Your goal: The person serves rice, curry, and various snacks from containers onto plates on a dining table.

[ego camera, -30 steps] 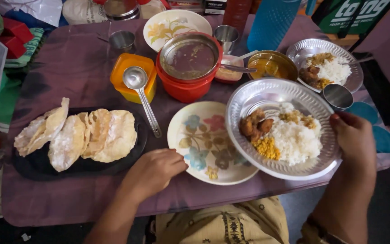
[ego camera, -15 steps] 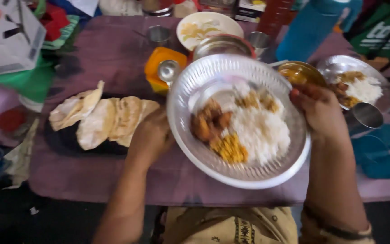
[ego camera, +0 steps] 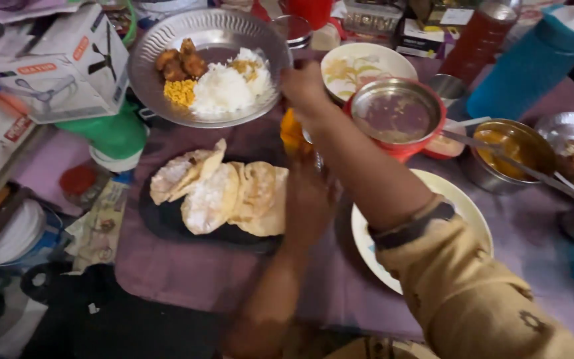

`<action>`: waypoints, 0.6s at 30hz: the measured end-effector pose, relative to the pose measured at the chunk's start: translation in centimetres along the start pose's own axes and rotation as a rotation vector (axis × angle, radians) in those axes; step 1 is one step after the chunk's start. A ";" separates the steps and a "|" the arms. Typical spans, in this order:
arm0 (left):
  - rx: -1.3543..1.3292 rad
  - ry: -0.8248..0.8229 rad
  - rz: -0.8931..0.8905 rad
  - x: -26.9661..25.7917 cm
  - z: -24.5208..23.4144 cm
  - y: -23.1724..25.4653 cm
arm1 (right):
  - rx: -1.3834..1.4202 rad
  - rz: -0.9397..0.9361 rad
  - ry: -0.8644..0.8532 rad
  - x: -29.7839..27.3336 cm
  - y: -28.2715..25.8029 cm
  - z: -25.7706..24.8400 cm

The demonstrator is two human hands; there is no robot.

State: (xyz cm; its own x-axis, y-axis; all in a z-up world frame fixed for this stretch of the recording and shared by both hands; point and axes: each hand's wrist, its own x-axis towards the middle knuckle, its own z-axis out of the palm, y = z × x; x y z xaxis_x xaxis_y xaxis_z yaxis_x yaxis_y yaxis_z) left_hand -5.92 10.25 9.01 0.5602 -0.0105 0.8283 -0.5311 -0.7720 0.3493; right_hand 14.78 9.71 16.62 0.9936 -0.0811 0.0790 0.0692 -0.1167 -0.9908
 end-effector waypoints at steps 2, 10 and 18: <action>0.012 -0.008 0.008 -1.6 -1.2 -4.0 | -0.104 0.055 0.063 2.1 2.9 3.8; 0.025 -0.031 0.010 0.6 0.6 -2.3 | -0.171 0.239 0.227 4.3 8.2 10.6; 0.047 -0.078 -0.028 -2.3 0.1 -2.6 | -0.379 0.310 0.168 7.0 15.8 11.1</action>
State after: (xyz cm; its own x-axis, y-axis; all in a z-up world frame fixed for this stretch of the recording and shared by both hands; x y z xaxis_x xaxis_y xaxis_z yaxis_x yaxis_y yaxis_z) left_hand -5.72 12.21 6.14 0.6232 -0.0364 0.7812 -0.4853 -0.8014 0.3497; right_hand 23.82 18.23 0.27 0.9321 -0.3226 -0.1645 -0.2943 -0.4103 -0.8631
